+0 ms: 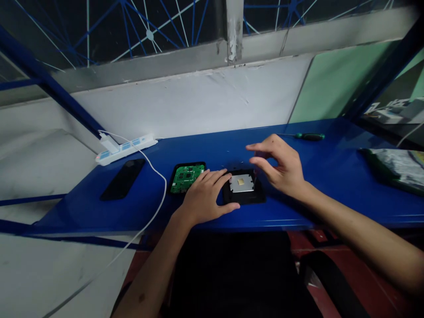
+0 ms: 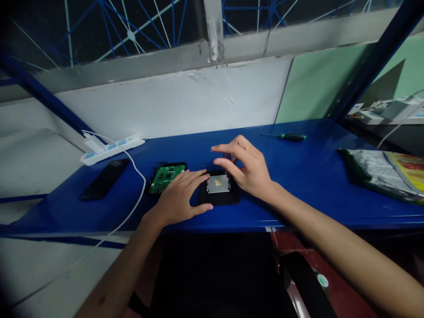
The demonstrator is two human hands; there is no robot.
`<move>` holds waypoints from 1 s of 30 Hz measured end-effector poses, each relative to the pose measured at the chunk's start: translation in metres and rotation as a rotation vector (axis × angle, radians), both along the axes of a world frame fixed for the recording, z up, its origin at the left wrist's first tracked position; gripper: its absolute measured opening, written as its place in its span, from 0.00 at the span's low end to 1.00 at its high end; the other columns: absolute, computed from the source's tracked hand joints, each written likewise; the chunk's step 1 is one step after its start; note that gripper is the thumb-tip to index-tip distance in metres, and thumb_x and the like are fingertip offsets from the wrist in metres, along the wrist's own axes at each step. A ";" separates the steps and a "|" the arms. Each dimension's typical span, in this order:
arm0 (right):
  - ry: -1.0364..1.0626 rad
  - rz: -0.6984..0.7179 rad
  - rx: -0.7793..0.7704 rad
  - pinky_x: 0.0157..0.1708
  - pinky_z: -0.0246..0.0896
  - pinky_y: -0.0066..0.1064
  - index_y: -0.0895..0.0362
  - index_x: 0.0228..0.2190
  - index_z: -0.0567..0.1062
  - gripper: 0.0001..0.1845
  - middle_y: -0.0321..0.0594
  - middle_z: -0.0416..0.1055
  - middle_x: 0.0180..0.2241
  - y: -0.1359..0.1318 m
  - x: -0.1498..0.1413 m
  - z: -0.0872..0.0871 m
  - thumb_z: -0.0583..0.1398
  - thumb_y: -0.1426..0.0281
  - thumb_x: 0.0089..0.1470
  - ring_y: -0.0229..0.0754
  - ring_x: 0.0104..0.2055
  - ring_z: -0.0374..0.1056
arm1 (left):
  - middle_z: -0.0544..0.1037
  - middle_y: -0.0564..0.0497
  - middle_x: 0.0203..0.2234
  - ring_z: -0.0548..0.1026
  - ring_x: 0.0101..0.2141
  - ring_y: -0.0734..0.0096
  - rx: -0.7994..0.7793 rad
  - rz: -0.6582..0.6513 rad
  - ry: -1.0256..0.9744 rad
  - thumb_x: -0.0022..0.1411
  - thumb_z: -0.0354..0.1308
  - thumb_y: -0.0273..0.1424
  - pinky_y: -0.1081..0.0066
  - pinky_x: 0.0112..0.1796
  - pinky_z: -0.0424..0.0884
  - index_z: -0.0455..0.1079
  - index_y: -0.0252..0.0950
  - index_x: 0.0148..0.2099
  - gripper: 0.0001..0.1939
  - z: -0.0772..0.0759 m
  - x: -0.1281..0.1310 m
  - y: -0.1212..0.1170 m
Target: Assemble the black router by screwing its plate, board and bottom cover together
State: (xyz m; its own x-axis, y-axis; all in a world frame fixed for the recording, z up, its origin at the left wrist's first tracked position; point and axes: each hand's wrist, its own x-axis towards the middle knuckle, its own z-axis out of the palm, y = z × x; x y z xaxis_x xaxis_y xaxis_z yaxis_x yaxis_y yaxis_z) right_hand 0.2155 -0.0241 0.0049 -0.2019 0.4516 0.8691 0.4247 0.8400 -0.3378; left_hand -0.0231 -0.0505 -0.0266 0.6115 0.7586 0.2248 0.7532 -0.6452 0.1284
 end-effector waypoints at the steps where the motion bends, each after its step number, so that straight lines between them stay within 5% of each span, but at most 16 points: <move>1: 0.003 -0.004 -0.013 0.31 0.69 0.34 0.49 0.49 0.76 0.14 0.37 0.74 0.33 -0.001 0.000 -0.001 0.61 0.70 0.61 0.37 0.30 0.69 | 0.64 0.44 0.66 0.62 0.64 0.52 -0.001 0.000 -0.001 0.62 0.55 0.58 0.49 0.66 0.52 0.59 0.39 0.66 0.40 0.000 0.000 0.000; 9: 0.122 0.125 -0.169 0.35 0.71 0.37 0.53 0.46 0.74 0.16 0.41 0.77 0.40 -0.005 0.001 -0.005 0.48 0.68 0.68 0.40 0.36 0.75 | 0.63 0.45 0.66 0.61 0.65 0.52 -0.008 -0.001 -0.008 0.62 0.54 0.59 0.49 0.67 0.50 0.58 0.40 0.67 0.40 -0.001 -0.001 0.000; 16: -0.013 -0.006 0.011 0.34 0.69 0.38 0.48 0.48 0.77 0.15 0.39 0.71 0.34 0.001 0.002 0.000 0.57 0.58 0.64 0.41 0.35 0.68 | 0.63 0.44 0.66 0.62 0.65 0.52 -0.001 -0.008 -0.020 0.62 0.55 0.58 0.49 0.66 0.51 0.59 0.39 0.66 0.39 -0.001 -0.001 0.000; 21: 0.053 -0.047 0.026 0.32 0.70 0.35 0.47 0.50 0.77 0.18 0.36 0.74 0.32 -0.003 0.000 -0.001 0.65 0.67 0.58 0.38 0.30 0.70 | 0.63 0.45 0.66 0.62 0.65 0.52 -0.014 -0.001 -0.004 0.63 0.54 0.58 0.48 0.66 0.52 0.59 0.39 0.67 0.40 0.001 0.000 -0.001; 26: 0.150 0.034 -0.166 0.31 0.72 0.33 0.51 0.49 0.75 0.14 0.40 0.80 0.42 -0.008 0.000 -0.005 0.54 0.70 0.66 0.39 0.35 0.77 | 0.62 0.45 0.67 0.61 0.65 0.50 -0.021 0.002 -0.015 0.62 0.55 0.58 0.48 0.66 0.51 0.59 0.40 0.67 0.40 0.002 0.000 -0.002; 30: 0.090 0.079 -0.130 0.36 0.72 0.38 0.52 0.47 0.76 0.16 0.42 0.77 0.41 -0.004 0.002 -0.002 0.50 0.67 0.68 0.42 0.38 0.75 | 0.62 0.45 0.66 0.61 0.65 0.51 -0.025 0.003 -0.012 0.62 0.56 0.58 0.49 0.66 0.51 0.59 0.40 0.67 0.40 0.002 0.000 -0.002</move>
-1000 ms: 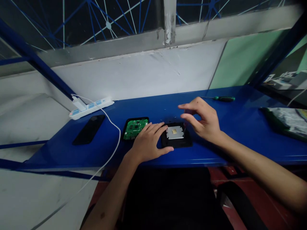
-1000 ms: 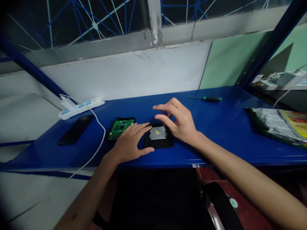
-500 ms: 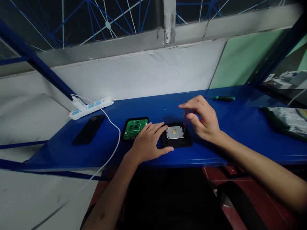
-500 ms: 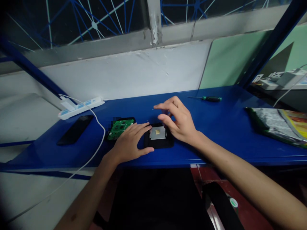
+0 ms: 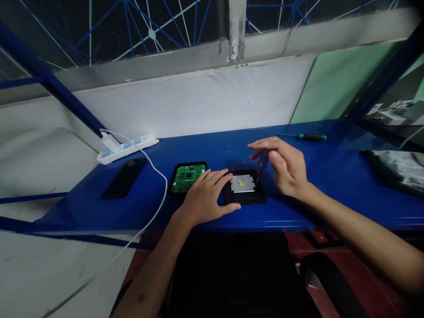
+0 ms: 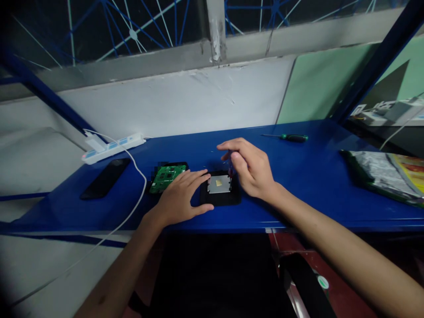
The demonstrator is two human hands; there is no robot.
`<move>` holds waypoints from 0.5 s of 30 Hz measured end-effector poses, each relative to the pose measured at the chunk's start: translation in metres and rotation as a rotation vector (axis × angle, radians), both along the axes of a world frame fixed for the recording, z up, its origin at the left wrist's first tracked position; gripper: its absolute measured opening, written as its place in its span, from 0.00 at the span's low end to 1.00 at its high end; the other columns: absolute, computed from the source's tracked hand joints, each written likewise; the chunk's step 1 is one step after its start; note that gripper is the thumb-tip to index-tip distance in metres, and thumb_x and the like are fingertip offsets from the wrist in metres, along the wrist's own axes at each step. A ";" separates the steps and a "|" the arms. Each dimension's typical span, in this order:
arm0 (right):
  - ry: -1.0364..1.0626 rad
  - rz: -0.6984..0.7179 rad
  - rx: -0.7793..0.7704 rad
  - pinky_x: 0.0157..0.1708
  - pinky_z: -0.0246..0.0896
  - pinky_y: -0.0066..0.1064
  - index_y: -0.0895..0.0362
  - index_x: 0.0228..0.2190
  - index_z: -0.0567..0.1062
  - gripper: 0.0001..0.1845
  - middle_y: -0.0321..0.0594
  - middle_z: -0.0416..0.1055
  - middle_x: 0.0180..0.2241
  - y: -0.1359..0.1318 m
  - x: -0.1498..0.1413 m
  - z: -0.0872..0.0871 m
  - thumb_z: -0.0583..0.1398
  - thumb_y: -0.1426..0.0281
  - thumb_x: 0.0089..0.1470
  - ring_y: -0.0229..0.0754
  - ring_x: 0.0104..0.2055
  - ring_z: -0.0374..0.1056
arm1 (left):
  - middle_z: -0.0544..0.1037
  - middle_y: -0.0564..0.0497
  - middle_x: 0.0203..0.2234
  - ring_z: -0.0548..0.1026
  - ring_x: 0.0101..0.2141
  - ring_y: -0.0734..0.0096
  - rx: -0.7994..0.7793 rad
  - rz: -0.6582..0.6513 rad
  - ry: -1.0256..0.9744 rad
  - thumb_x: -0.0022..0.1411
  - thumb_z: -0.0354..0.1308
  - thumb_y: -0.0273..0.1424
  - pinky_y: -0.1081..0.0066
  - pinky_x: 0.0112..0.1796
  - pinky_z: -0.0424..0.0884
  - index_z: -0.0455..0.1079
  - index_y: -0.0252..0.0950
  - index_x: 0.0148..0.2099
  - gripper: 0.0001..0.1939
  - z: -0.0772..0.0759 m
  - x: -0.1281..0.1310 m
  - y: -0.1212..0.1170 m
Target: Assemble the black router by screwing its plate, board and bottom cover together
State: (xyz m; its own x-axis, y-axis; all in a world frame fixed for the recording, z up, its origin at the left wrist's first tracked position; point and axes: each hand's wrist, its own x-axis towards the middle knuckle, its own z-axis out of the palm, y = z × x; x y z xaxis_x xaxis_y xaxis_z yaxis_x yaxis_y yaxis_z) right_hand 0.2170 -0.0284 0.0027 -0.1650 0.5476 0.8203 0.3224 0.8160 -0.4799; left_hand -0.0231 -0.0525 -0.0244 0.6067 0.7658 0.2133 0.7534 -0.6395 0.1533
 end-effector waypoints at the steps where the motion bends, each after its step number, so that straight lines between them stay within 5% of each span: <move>1: -0.032 -0.016 0.038 0.35 0.71 0.38 0.52 0.46 0.76 0.14 0.42 0.76 0.40 0.001 0.000 0.001 0.53 0.66 0.67 0.42 0.38 0.74 | 0.63 0.45 0.66 0.61 0.65 0.51 0.001 0.002 0.000 0.62 0.56 0.58 0.49 0.66 0.51 0.59 0.39 0.67 0.40 0.000 0.000 0.000; 6: -0.068 -0.124 0.146 0.30 0.70 0.34 0.47 0.50 0.77 0.16 0.36 0.72 0.32 0.003 -0.001 0.001 0.63 0.67 0.59 0.38 0.30 0.69 | 0.63 0.45 0.66 0.62 0.65 0.51 0.009 -0.002 0.004 0.62 0.55 0.59 0.49 0.66 0.51 0.59 0.39 0.66 0.40 0.000 0.000 0.000; 9: 0.003 -0.091 0.069 0.30 0.71 0.33 0.48 0.54 0.74 0.19 0.37 0.78 0.37 -0.001 -0.002 -0.001 0.58 0.72 0.63 0.37 0.31 0.73 | 0.63 0.45 0.66 0.61 0.65 0.52 0.011 -0.001 0.007 0.62 0.55 0.58 0.49 0.66 0.51 0.59 0.39 0.66 0.39 0.000 0.000 0.000; 15: 0.018 -0.003 0.021 0.36 0.71 0.38 0.52 0.46 0.76 0.15 0.41 0.78 0.41 -0.003 0.000 -0.001 0.50 0.70 0.67 0.40 0.36 0.76 | 0.62 0.46 0.67 0.60 0.65 0.52 0.003 0.000 0.008 0.62 0.54 0.59 0.49 0.66 0.51 0.58 0.40 0.67 0.40 0.000 -0.001 0.000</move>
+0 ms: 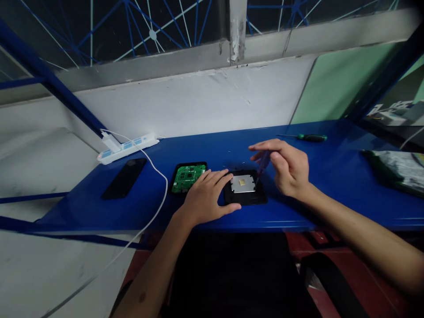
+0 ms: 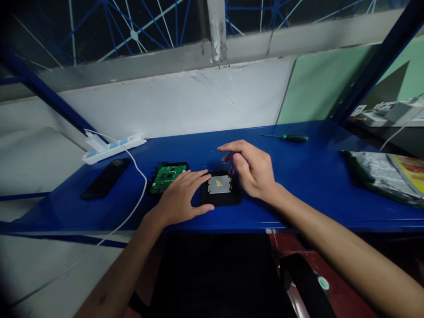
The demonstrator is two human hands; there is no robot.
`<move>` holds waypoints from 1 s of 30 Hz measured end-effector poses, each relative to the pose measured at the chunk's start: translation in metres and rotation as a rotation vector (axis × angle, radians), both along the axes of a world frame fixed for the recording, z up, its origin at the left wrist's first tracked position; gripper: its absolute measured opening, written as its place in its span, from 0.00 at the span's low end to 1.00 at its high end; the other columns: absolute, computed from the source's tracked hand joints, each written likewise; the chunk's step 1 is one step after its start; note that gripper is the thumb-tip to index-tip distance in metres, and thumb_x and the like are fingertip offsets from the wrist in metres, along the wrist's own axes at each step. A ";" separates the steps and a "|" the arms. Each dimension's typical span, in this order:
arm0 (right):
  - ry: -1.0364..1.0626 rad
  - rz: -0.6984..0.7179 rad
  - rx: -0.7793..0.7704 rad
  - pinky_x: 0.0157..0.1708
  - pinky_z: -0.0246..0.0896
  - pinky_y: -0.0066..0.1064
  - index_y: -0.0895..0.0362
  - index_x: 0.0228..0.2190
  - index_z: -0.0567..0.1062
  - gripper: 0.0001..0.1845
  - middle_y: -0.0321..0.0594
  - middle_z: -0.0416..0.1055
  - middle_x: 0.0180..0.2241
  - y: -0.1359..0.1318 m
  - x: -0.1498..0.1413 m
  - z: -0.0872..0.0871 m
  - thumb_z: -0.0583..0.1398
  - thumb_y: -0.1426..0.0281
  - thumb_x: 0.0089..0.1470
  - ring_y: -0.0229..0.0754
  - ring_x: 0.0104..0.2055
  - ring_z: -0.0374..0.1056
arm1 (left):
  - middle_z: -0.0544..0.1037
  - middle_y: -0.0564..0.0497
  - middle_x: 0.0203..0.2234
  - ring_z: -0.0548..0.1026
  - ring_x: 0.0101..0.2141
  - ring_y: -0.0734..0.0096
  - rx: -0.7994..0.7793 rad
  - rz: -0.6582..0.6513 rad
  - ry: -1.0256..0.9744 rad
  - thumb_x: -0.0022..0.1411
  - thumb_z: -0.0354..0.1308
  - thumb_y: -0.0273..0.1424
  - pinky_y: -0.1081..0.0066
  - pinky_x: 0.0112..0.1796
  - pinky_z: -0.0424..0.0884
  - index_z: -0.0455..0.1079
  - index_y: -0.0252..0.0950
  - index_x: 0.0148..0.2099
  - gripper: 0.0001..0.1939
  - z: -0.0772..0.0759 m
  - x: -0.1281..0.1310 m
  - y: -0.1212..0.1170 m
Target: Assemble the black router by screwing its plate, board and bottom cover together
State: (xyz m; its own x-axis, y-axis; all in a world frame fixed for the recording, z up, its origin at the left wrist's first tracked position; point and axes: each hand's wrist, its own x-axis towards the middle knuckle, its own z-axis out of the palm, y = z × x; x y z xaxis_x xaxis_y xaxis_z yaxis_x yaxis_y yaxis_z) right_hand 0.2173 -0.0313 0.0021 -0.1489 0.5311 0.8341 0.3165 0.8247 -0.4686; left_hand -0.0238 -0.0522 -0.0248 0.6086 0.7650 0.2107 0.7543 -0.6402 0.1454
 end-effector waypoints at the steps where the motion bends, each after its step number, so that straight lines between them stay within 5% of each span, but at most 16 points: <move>1: -0.018 -0.009 0.030 0.36 0.71 0.38 0.52 0.46 0.76 0.14 0.42 0.77 0.40 0.001 0.000 0.001 0.52 0.69 0.66 0.40 0.36 0.75 | 0.62 0.46 0.67 0.61 0.65 0.52 0.002 0.000 0.000 0.62 0.54 0.59 0.49 0.66 0.51 0.58 0.40 0.67 0.40 0.000 0.000 0.000; 12: -0.120 -0.100 0.136 0.30 0.68 0.33 0.49 0.45 0.78 0.14 0.37 0.69 0.33 0.009 0.000 0.001 0.66 0.66 0.56 0.38 0.32 0.66 | 0.64 0.44 0.66 0.62 0.64 0.51 0.018 -0.001 0.003 0.62 0.55 0.59 0.49 0.66 0.51 0.60 0.38 0.66 0.40 0.000 0.001 0.000; 20: 0.001 0.022 -0.109 0.31 0.72 0.33 0.50 0.52 0.72 0.15 0.40 0.77 0.42 0.001 0.000 -0.002 0.52 0.72 0.67 0.38 0.36 0.76 | 0.63 0.45 0.66 0.62 0.64 0.53 0.025 -0.012 -0.008 0.63 0.54 0.58 0.49 0.66 0.51 0.59 0.39 0.66 0.39 0.000 0.001 0.000; 24: -0.066 -0.025 -0.028 0.30 0.70 0.33 0.52 0.47 0.75 0.11 0.40 0.73 0.39 0.005 0.001 0.001 0.59 0.67 0.63 0.38 0.34 0.72 | 0.64 0.45 0.66 0.62 0.64 0.53 0.027 -0.010 -0.002 0.63 0.55 0.58 0.49 0.66 0.52 0.60 0.38 0.66 0.40 0.000 0.000 0.001; 30: -0.084 -0.097 0.044 0.30 0.70 0.32 0.49 0.50 0.75 0.17 0.35 0.71 0.32 0.006 -0.002 0.002 0.64 0.69 0.58 0.37 0.30 0.69 | 0.64 0.44 0.66 0.62 0.64 0.52 0.019 -0.004 0.009 0.62 0.55 0.59 0.49 0.66 0.51 0.60 0.38 0.66 0.40 0.001 0.001 0.001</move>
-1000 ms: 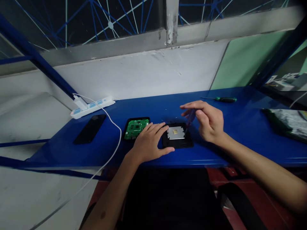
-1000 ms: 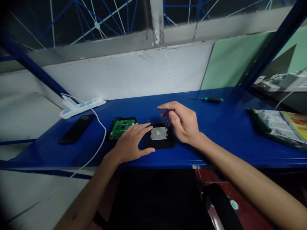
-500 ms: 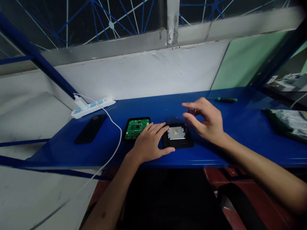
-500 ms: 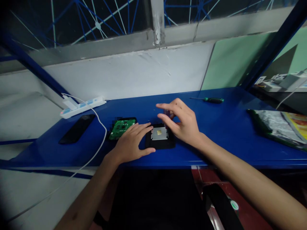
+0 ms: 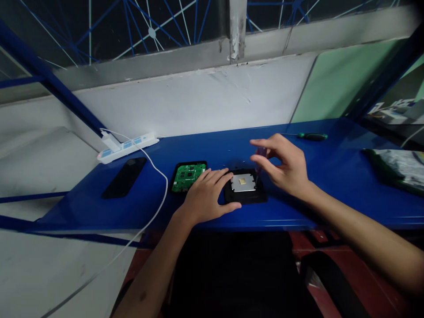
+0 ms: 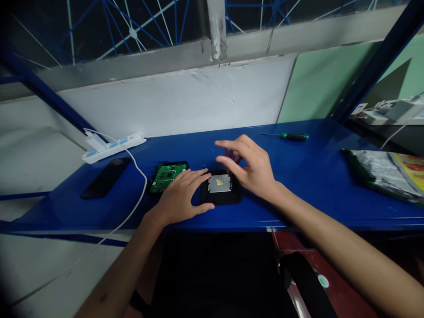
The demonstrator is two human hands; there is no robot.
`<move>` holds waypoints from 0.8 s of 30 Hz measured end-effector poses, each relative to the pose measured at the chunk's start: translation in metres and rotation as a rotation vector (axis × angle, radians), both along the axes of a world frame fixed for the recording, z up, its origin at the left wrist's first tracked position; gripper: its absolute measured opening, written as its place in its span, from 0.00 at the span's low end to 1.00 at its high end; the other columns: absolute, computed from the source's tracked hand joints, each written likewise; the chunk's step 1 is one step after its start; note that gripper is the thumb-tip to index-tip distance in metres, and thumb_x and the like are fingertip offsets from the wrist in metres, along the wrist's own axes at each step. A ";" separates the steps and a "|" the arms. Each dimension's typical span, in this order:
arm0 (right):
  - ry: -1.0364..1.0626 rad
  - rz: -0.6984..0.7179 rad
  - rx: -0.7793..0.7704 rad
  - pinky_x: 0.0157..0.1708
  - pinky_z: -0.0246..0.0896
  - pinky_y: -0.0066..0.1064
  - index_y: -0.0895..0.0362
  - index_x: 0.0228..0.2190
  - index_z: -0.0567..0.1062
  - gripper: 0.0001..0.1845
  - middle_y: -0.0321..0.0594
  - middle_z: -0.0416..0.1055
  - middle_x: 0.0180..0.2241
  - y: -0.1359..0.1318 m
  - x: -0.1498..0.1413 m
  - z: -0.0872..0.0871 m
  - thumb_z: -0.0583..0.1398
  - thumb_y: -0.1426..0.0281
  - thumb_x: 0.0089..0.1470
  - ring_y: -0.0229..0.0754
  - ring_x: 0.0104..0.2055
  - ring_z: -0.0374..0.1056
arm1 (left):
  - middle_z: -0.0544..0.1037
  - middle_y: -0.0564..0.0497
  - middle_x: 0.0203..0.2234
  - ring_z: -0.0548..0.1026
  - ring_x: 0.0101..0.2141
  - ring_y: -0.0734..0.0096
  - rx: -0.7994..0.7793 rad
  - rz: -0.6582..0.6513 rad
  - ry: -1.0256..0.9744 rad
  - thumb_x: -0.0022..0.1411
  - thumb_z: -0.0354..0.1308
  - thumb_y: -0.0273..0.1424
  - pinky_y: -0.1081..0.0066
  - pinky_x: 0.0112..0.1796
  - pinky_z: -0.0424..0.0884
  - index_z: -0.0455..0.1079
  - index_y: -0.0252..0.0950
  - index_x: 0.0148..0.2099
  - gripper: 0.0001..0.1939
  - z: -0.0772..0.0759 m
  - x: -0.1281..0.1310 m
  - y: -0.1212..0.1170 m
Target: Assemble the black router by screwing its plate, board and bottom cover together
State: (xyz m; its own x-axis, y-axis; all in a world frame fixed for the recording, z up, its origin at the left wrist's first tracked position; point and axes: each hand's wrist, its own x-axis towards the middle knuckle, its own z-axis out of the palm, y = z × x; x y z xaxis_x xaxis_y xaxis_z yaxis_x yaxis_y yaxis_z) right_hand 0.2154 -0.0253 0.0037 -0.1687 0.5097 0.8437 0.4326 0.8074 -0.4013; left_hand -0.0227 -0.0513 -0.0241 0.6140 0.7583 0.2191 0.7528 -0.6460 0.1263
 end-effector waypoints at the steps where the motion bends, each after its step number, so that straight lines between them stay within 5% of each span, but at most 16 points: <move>1: 0.023 0.010 -0.042 0.30 0.70 0.32 0.49 0.52 0.74 0.18 0.35 0.73 0.34 -0.001 0.000 -0.001 0.62 0.70 0.60 0.37 0.31 0.71 | 0.64 0.45 0.66 0.62 0.64 0.53 -0.003 -0.001 0.000 0.62 0.55 0.58 0.49 0.66 0.51 0.60 0.38 0.66 0.40 0.000 0.000 0.000; 7: 0.062 0.069 -0.151 0.32 0.71 0.33 0.52 0.48 0.72 0.14 0.39 0.78 0.43 -0.005 0.002 -0.002 0.50 0.71 0.67 0.38 0.35 0.77 | 0.63 0.45 0.66 0.62 0.64 0.53 -0.004 -0.002 -0.006 0.62 0.55 0.59 0.49 0.66 0.52 0.59 0.39 0.66 0.40 0.001 0.000 -0.001; 16: 0.024 -0.024 -0.035 0.29 0.70 0.33 0.52 0.45 0.75 0.11 0.38 0.72 0.36 -0.002 0.002 -0.001 0.57 0.73 0.63 0.36 0.29 0.70 | 0.64 0.45 0.66 0.62 0.64 0.53 -0.004 -0.005 -0.013 0.62 0.55 0.58 0.50 0.66 0.51 0.59 0.38 0.66 0.40 0.000 0.000 -0.001; 24: 0.188 -0.101 -0.032 0.31 0.72 0.33 0.52 0.44 0.74 0.08 0.38 0.73 0.38 0.008 0.004 -0.004 0.59 0.71 0.63 0.37 0.31 0.74 | 0.62 0.44 0.67 0.61 0.65 0.52 -0.045 -0.018 -0.011 0.62 0.56 0.58 0.48 0.66 0.51 0.59 0.39 0.67 0.40 0.004 -0.001 0.001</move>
State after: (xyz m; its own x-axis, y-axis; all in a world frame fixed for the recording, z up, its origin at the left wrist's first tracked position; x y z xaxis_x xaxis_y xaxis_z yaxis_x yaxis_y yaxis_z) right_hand 0.2198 -0.0171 0.0001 0.0440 0.5430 0.8386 0.4258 0.7491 -0.5075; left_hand -0.0236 -0.0508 -0.0201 0.6256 0.7563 0.1916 0.7394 -0.6531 0.1636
